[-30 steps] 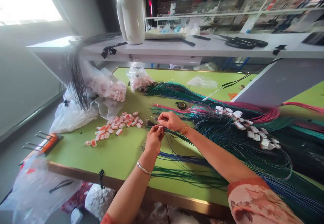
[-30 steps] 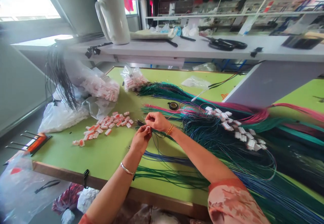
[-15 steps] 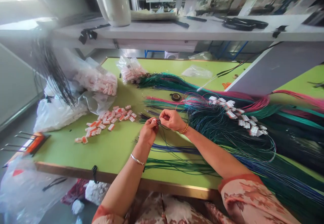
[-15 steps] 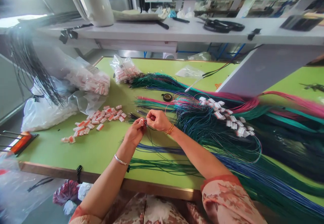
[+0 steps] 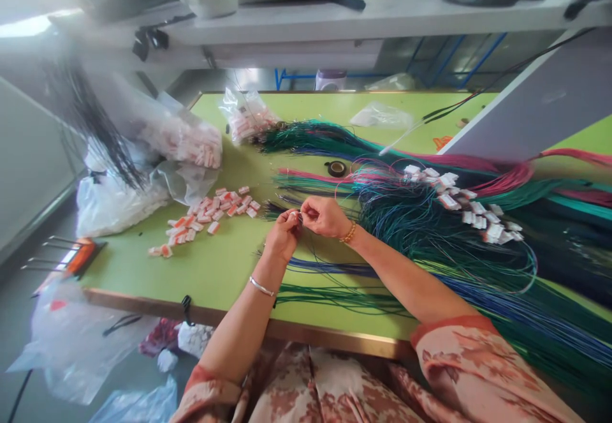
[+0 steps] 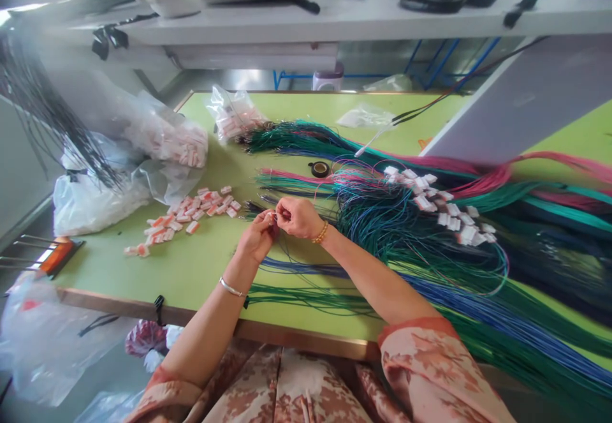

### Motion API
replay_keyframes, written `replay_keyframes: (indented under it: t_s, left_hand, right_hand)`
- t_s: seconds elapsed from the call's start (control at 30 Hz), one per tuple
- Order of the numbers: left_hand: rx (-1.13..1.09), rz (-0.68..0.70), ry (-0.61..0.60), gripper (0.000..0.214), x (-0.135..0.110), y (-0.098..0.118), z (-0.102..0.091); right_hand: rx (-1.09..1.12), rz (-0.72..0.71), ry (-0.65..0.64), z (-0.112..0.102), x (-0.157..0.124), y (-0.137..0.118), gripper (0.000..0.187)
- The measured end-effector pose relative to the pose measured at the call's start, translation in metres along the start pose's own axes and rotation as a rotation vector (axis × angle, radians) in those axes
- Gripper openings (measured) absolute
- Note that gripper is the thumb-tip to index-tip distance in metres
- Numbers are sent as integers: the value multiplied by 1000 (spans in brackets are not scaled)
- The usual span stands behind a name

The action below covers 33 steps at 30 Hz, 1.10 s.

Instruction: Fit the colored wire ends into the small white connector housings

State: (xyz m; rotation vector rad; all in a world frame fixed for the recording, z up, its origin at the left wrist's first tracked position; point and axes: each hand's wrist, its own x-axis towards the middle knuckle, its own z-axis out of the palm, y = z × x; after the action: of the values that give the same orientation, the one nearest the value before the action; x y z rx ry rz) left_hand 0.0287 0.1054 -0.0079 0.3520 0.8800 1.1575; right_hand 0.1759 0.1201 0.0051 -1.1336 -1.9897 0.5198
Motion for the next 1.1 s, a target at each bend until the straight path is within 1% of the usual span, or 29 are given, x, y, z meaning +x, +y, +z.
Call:
replay_keyframes:
  t_s: [0.17, 0.33, 0.57, 0.63, 0.83, 0.9, 0.97, 1.0, 1.03, 1.1]
  left_hand:
    - [32, 55, 43, 25, -1, -4, -1]
    - [87, 97, 70, 23, -2, -7, -1]
    - [106, 82, 99, 20, -2, -4, -2]
    - [103, 81, 106, 20, -2, -3, -1]
    - [156, 115, 92, 23, -4, -7, 0]
    - [185, 132, 96, 24, -6, -8, 2]
    - [183, 165, 109, 25, -9, -7, 4]
    - [170, 185, 109, 25, -10, -5, 6]
    - [154, 205, 96, 25, -12, -4, 7]
    - [114, 231, 39, 25, -14, -1, 10]
  right_hand:
    - [16, -17, -4, 0, -3, 0, 4]
    - [7, 43, -68, 0, -4, -6, 5]
    - [-8, 26, -133, -5, -3, -5, 11]
    - [-43, 11, -149, -5, -3, -4, 11]
    - [-252, -24, -184, 1, -5, -7, 9]
    - [-265, -13, -190, 1, -6, -8, 9]
    - [-218, 25, -175, -2, -5, -10, 9]
    - [-185, 40, -160, -4, -4, -12, 10]
    - [-156, 44, -148, -7, -4, -14, 16]
    - [-127, 45, -147, -15, -3, -20, 32]
